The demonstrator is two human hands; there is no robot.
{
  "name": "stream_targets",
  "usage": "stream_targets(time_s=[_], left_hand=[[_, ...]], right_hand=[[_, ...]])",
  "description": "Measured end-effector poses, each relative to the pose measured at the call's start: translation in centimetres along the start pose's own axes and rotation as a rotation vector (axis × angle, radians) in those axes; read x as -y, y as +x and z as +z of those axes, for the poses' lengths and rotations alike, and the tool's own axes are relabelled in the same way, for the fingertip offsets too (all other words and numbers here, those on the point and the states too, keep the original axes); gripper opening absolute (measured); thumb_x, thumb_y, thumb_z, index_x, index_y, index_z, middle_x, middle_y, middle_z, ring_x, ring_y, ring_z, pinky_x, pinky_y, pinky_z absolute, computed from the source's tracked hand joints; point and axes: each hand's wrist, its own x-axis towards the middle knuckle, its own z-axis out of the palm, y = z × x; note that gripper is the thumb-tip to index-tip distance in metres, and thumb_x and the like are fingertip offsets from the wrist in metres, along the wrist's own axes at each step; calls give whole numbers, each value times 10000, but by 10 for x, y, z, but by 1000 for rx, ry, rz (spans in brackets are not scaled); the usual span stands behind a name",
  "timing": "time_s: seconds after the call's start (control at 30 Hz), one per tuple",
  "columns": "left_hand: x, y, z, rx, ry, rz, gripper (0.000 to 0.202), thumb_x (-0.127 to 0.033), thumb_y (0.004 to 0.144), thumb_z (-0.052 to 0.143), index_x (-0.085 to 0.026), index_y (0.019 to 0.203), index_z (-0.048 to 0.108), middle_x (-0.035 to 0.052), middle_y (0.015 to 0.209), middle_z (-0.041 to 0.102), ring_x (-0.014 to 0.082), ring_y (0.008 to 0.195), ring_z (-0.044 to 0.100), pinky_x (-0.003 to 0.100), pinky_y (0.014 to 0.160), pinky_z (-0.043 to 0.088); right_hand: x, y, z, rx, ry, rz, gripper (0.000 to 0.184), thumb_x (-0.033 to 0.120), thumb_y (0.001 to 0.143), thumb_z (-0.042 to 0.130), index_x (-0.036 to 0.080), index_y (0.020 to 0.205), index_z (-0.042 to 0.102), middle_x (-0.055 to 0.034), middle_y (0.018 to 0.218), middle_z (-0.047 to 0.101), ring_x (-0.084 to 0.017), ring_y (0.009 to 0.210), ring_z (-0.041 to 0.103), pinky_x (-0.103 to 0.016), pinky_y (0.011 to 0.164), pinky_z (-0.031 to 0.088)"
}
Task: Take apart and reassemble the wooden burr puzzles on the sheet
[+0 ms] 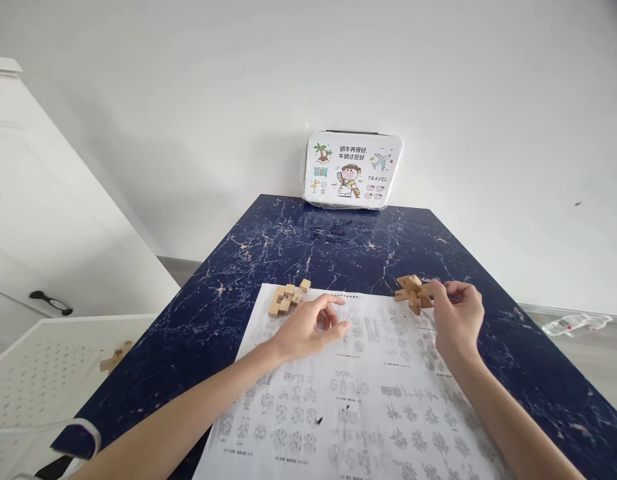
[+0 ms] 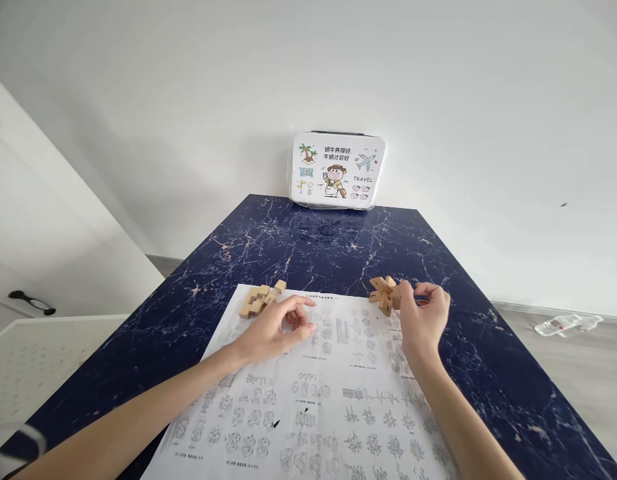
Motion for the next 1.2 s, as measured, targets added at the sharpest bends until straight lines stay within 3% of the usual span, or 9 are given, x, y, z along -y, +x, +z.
stream_targets(time_s=[0.07, 0.23, 0.3, 0.4, 0.53, 0.67, 0.87, 1.2], left_hand=[[1, 0, 0, -3, 3, 5, 368, -433, 982, 681, -218, 1279, 648, 26, 922, 745, 191, 834, 668, 322, 751, 523], [4, 0, 2, -9, 9, 31, 350, -422, 989, 673, -221, 1274, 649, 31, 918, 749, 190, 830, 675, 320, 755, 534], [4, 0, 2, -8, 14, 39, 330, -406, 993, 668, -221, 1265, 652, 31, 918, 751, 187, 825, 676, 319, 752, 533], [3, 0, 3, -11, 29, 47, 288, -366, 996, 661, -217, 1243, 660, 28, 912, 750, 180, 812, 674, 310, 737, 530], [2, 1, 4, -12, 50, 67, 247, -342, 1005, 645, -216, 1216, 666, 24, 884, 744, 175, 790, 677, 303, 717, 536], [1, 1, 4, -17, 68, 81, 226, -317, 1002, 642, -214, 1200, 678, 22, 861, 745, 176, 786, 683, 300, 712, 536], [-1, 1, 5, -30, 74, 92, 203, -295, 999, 636, -202, 1173, 686, 19, 836, 736, 161, 747, 661, 289, 698, 527], [-2, 0, 4, -30, 80, 107, 184, -296, 1008, 609, -210, 1152, 685, 18, 825, 731, 170, 742, 658, 306, 693, 521]], right_hand=[[10, -1, -2, -107, -31, -15, 217, 391, 870, 680, 233, 858, 532, -57, 1026, 547, -242, 932, 531, -403, 798, 452], [39, -17, -2, -53, -74, -352, 177, 314, 924, 648, 250, 842, 505, -82, 986, 611, -287, 1035, 559, -428, 834, 467], [47, -27, 0, 12, -40, -409, 179, 321, 958, 633, 252, 850, 507, -77, 969, 627, -274, 994, 597, -394, 775, 484], [54, -41, 2, 225, 4, -401, 156, 305, 994, 601, 254, 874, 516, -45, 901, 661, -236, 879, 650, -337, 680, 469], [58, -54, 3, 382, -50, -514, 198, 313, 1011, 587, 256, 835, 517, -21, 806, 652, -204, 751, 601, -312, 616, 424], [56, -60, 5, 558, -57, -471, 230, 322, 1009, 587, 255, 800, 518, 19, 678, 582, -163, 604, 523, -273, 523, 388], [51, -64, 8, 730, -45, -426, 245, 323, 1016, 567, 249, 795, 493, 52, 612, 529, -133, 531, 472, -268, 536, 393], [55, -64, 6, 761, -56, -403, 249, 344, 1024, 550, 251, 801, 489, 42, 623, 553, -143, 538, 488, -282, 543, 394]])
